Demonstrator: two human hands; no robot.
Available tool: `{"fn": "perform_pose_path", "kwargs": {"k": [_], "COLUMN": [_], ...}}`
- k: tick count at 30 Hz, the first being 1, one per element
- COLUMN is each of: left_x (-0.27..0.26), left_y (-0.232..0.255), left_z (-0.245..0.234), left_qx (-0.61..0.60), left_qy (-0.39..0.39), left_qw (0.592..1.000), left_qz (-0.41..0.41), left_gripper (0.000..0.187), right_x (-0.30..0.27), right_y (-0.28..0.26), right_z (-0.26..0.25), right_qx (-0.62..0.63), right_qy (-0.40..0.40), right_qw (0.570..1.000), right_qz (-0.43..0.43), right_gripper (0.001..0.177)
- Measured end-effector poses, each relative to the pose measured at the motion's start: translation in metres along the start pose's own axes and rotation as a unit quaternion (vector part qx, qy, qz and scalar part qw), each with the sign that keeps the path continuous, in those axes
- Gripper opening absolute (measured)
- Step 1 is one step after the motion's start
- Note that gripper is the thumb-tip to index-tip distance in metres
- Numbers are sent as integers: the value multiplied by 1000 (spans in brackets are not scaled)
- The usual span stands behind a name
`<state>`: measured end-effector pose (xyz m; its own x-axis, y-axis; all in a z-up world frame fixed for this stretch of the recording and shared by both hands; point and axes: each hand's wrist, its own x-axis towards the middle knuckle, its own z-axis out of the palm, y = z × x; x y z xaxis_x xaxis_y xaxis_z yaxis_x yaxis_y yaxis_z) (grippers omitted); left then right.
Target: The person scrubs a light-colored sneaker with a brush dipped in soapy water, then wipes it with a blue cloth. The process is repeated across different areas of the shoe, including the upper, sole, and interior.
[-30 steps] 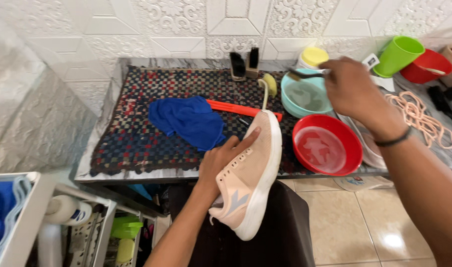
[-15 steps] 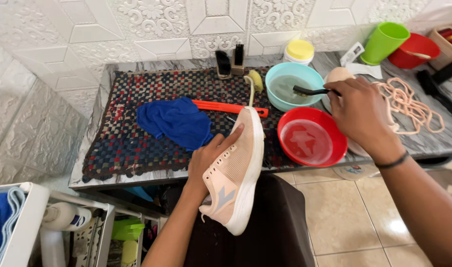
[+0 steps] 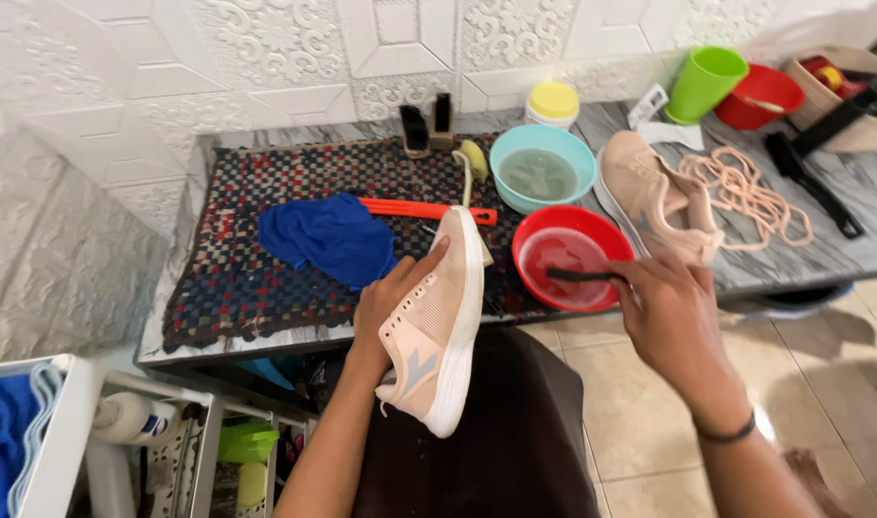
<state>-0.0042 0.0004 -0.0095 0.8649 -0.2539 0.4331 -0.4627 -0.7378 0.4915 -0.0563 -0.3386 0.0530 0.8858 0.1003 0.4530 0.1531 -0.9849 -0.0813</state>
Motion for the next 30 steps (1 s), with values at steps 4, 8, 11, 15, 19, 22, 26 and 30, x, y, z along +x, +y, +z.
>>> {"fn": "perform_pose_path", "kwargs": {"k": [4,8,11,15,19,22,26,30], "left_x": [2,3,1,2,1,2,4,6], "left_y": [-3,-14,-11,-16,-20,-18,-17,-15], "left_z": [2,13,15,22,27,22,19,14], "left_qx": [-2,37,35,27,39,23,26,37], "left_qy": [-1,-33,-19,38,56,41,26,3], "left_qw": [1000,999,999,999,997,999,999,999], "left_qz": [-26,-13,-22,8,20,14,-2,-7], "left_gripper": [63,67,68,65,62,65,65,70], "right_x": [-9,-8,-6,8,19,24,24,10], "right_y": [-8,-9,-3,3,5,0,-14,-30], "right_z": [1,-1,2,3,2,1,-6,-13], "right_qx": [-7,47,64,66,63,49,49,36], "right_qy": [-1,1,-19,-38,-69,-59,-51,-19], "right_qw": [999,996,992,992,991,993,992,991], "right_qz": [33,80,105,100,94,88,104,129], "right_gripper": [21,28,24,24,25,27,27,22]}}
